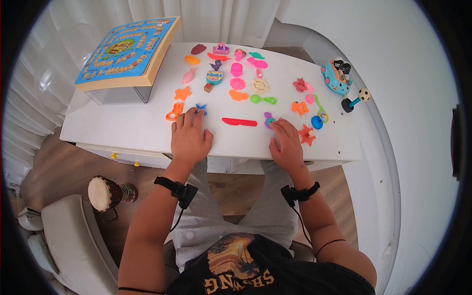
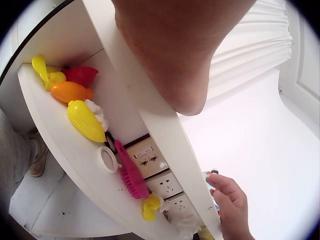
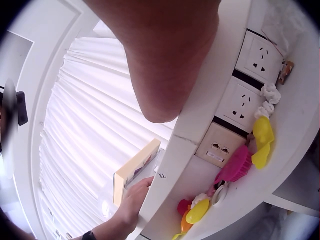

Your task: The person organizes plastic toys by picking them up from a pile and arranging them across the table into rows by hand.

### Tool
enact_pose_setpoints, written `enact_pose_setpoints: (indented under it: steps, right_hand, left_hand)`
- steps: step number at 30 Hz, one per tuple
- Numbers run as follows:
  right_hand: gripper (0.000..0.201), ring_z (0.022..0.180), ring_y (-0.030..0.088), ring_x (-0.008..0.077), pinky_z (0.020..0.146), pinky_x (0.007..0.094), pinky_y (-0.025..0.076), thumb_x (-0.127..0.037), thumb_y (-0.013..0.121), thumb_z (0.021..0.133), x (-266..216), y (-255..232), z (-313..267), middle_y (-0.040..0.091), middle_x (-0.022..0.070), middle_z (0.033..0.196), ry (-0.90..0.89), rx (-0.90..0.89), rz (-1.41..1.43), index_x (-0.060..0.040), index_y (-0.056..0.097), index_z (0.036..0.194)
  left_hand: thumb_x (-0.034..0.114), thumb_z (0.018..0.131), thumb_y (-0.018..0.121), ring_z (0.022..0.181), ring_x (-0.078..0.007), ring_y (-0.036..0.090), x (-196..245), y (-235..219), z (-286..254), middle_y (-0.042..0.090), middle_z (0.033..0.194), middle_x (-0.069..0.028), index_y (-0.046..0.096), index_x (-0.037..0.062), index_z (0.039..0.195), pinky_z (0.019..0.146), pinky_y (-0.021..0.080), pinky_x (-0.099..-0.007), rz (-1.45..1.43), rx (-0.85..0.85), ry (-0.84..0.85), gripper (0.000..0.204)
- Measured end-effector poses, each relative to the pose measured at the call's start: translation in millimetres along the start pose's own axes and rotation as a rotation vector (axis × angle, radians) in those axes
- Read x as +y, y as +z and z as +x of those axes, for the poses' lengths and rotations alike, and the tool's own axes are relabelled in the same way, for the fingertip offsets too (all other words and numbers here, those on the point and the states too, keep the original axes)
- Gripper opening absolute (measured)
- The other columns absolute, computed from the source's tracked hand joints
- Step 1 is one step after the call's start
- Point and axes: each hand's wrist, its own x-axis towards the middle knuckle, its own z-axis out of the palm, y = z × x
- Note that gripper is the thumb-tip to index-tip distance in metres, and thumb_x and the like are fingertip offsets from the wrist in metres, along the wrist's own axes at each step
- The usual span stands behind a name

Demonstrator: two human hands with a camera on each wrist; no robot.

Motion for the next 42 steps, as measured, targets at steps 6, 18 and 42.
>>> enact_pose_setpoints:
  steps: [6, 18, 42]
  right_hand:
    - [0.047, 0.123, 0.057, 0.0341, 0.104, 0.0489, 0.046, -0.007, 0.068, 0.083, 3, 0, 2, 0.061, 0.0139, 0.131, 0.086, -0.026, 0.017, -0.0039, 0.064, 0.130]
    - [0.050, 0.130, 0.054, 0.0344, 0.110, 0.0483, 0.041, -0.009, 0.066, 0.085, -2, 0, 5, 0.059, 0.0128, 0.138, 0.048, -0.098, -0.009, -0.0066, 0.063, 0.135]
    - [0.038, 0.129, 0.056, 0.0384, 0.110, 0.0469, 0.044, -0.010, 0.070, 0.087, 288, -55, -8, 0.061, 0.0204, 0.134, 0.366, 0.292, -0.097, -0.0069, 0.066, 0.124]
  left_hand:
    - [0.023, 0.083, 0.064, 0.128, -0.0345, 0.052, 1, -1, 0, 0.055, 0.143, -0.0134, 0.061, 0.0025, 0.136, 0.105, 0.043, -0.0480, 0.008, -0.011, -0.003, 0.057]
    - [0.024, 0.084, 0.064, 0.129, -0.0327, 0.050, 0, 1, 0, 0.054, 0.145, -0.0129, 0.062, 0.0023, 0.136, 0.104, 0.043, -0.0464, 0.032, -0.015, 0.005, 0.056]
    - [0.018, 0.082, 0.064, 0.128, -0.0380, 0.051, -6, 7, -1, 0.052, 0.141, -0.0174, 0.056, 0.0045, 0.139, 0.107, 0.041, -0.0497, 0.047, 0.040, 0.074, 0.060]
